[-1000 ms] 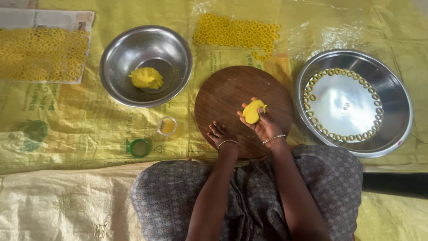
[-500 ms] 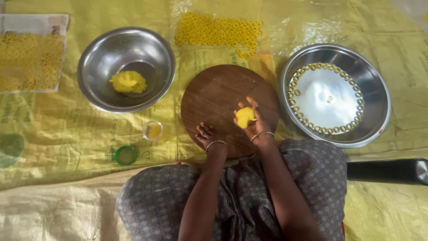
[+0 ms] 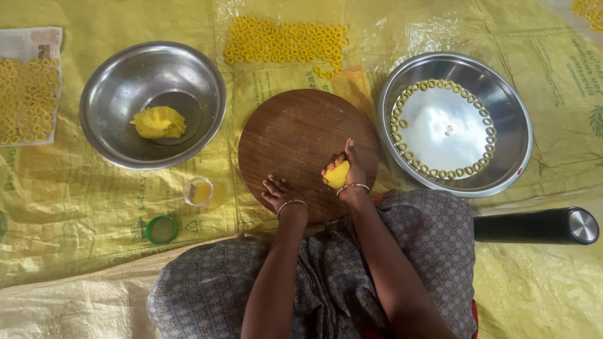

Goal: The person rolls yellow dough into thin ropes on a wooden board, then joins the ends to form small rings. The rings are placed into a metal tray. The person repeats this process with multiple pieces of dough.

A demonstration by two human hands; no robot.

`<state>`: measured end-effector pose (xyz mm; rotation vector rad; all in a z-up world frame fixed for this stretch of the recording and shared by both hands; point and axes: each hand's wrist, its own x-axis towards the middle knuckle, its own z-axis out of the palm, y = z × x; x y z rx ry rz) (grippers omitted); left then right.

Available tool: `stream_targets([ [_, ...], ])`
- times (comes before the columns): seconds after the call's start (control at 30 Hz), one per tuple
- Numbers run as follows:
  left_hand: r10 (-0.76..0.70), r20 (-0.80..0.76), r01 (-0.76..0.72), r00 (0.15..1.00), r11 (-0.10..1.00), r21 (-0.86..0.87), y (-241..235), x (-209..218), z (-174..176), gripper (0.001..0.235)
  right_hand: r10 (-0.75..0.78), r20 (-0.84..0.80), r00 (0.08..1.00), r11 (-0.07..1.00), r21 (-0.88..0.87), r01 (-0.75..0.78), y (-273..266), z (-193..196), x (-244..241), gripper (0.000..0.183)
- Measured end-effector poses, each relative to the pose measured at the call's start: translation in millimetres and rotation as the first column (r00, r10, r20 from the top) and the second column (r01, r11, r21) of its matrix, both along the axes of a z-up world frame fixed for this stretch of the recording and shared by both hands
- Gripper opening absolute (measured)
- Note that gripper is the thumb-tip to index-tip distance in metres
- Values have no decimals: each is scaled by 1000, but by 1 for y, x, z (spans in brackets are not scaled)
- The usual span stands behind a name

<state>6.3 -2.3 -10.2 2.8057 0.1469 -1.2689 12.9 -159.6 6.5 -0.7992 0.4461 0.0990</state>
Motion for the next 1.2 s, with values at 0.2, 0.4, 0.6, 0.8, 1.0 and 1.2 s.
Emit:
stream_targets([
  [0.2,-111,-10,112,994,991,69,1,-7,21,107,38,57,998,997,57,-42,-4,-5,2,64],
  [0.4,-116,1,116,993,993,37,1,-8,27,101,119,282,952,959,-281,-36,9,19,-3,66],
  [0.6,-88,-28,88,996,996,-1,3,-8,43,101,485,212,849,-298,-872,388,28,26,-11,68],
  [0.8,-173,-57,176,983,983,57,3,-10,33,102,605,-157,780,-442,-881,166,40,-15,-19,54],
  [1.0,3,86,5,996,995,-95,2,-14,14,86,625,4,780,-206,-963,171,34,-43,-15,59],
  [1.2,92,56,-87,994,992,-87,-8,-4,5,99,560,-30,828,-391,-890,232,46,-56,78,57],
])
